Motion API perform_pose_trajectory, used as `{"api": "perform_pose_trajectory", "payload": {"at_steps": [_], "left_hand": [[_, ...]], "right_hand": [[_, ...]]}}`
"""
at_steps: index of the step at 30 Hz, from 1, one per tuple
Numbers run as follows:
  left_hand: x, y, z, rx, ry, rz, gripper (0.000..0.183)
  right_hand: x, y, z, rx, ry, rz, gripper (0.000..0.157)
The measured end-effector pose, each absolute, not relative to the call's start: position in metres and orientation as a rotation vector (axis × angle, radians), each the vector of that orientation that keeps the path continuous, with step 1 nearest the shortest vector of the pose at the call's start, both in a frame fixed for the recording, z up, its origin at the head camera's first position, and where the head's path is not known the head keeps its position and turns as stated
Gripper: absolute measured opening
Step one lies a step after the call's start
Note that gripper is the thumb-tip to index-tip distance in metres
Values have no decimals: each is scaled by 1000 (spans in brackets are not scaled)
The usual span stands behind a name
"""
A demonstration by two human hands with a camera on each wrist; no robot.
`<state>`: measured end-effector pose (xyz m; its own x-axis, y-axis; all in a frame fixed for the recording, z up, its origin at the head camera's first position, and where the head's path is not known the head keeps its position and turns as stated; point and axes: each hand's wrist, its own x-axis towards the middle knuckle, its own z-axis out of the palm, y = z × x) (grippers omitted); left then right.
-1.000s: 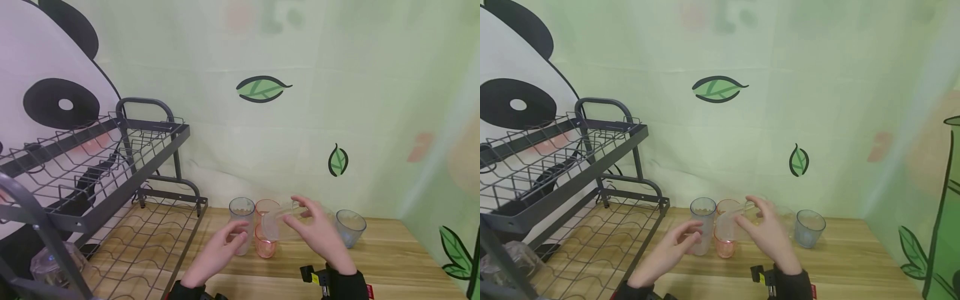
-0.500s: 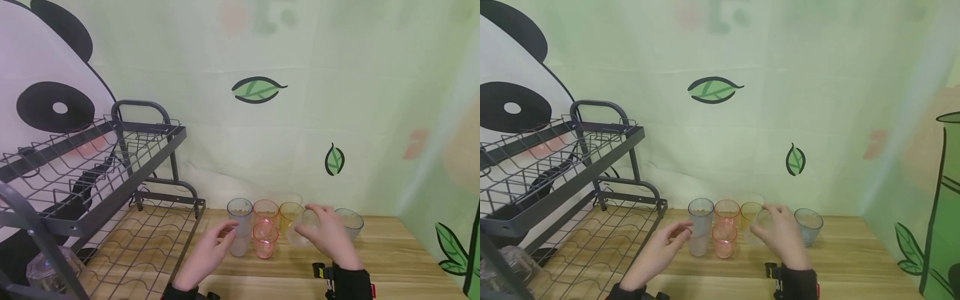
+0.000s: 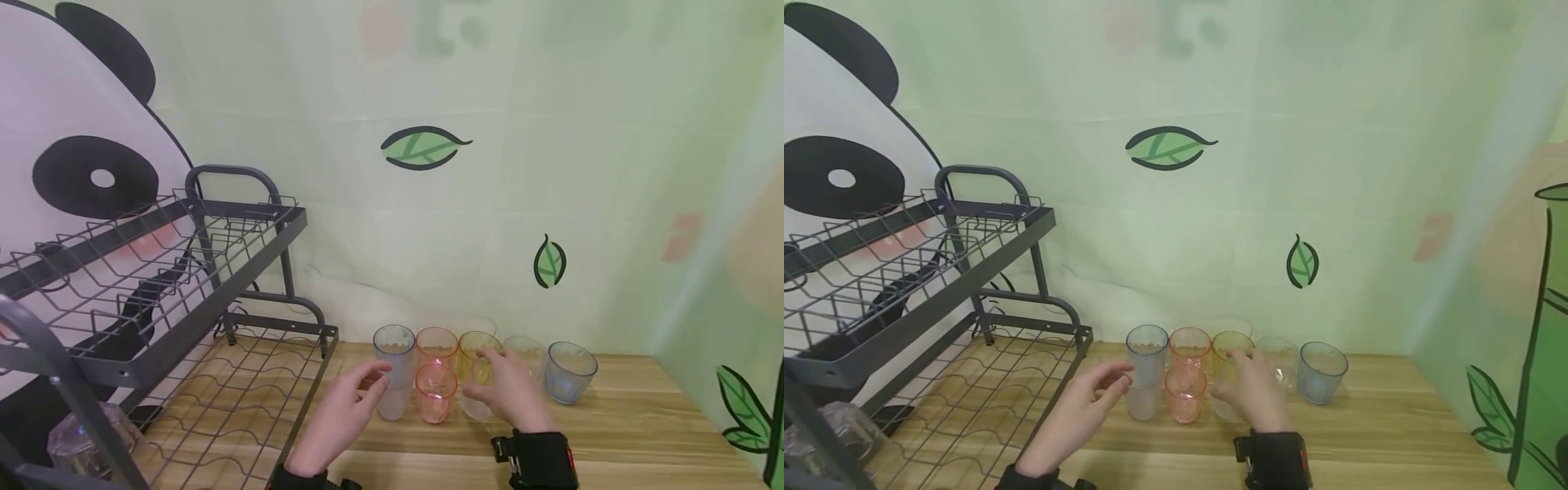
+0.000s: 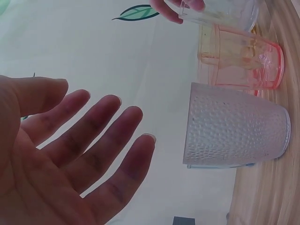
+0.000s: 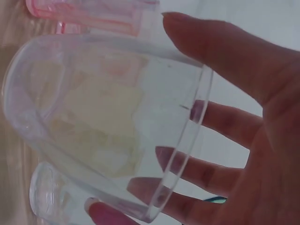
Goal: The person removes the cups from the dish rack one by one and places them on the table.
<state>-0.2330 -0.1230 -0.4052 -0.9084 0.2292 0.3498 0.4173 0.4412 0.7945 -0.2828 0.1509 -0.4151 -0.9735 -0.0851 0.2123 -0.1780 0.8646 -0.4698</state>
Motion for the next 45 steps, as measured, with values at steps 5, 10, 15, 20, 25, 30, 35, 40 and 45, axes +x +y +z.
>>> {"api": "perform_pose_trajectory", "payload": {"at_steps": [5,10,15,20,25,30,35,40,45], "left_hand": [[-234,-123,-405,-572,-2509,-1433,25],[-235,-123,-407,-571,-2514,-1425,24],[-236,-122,-406,-568,-2518,-1426,24],[-236,-122,-407,-580,-2523,-1416,25],[-234,-122,-408,-585,-2529,-1393,25],[-234,-122,-407,-577,-2537,-1399,25],[-234,-122,-408,-581,-2535,-1391,25],[-234,-122,-408,-596,-2538,-1374,24],[-234,-121,-408,-601,-2555,-1387,23]], "right_hand": [[-283,143,-418,177,-2846,765,66],[-283,139,-422,173,-2852,718,67],[-284,137,-425,160,-2857,688,68],[-285,136,-427,152,-2852,684,70],[-286,133,-428,127,-2869,692,70],[-287,130,-429,121,-2875,660,68],[-287,129,-429,129,-2874,646,69],[-287,129,-429,123,-2891,656,76],[-285,130,-427,146,-2912,665,84]]}}
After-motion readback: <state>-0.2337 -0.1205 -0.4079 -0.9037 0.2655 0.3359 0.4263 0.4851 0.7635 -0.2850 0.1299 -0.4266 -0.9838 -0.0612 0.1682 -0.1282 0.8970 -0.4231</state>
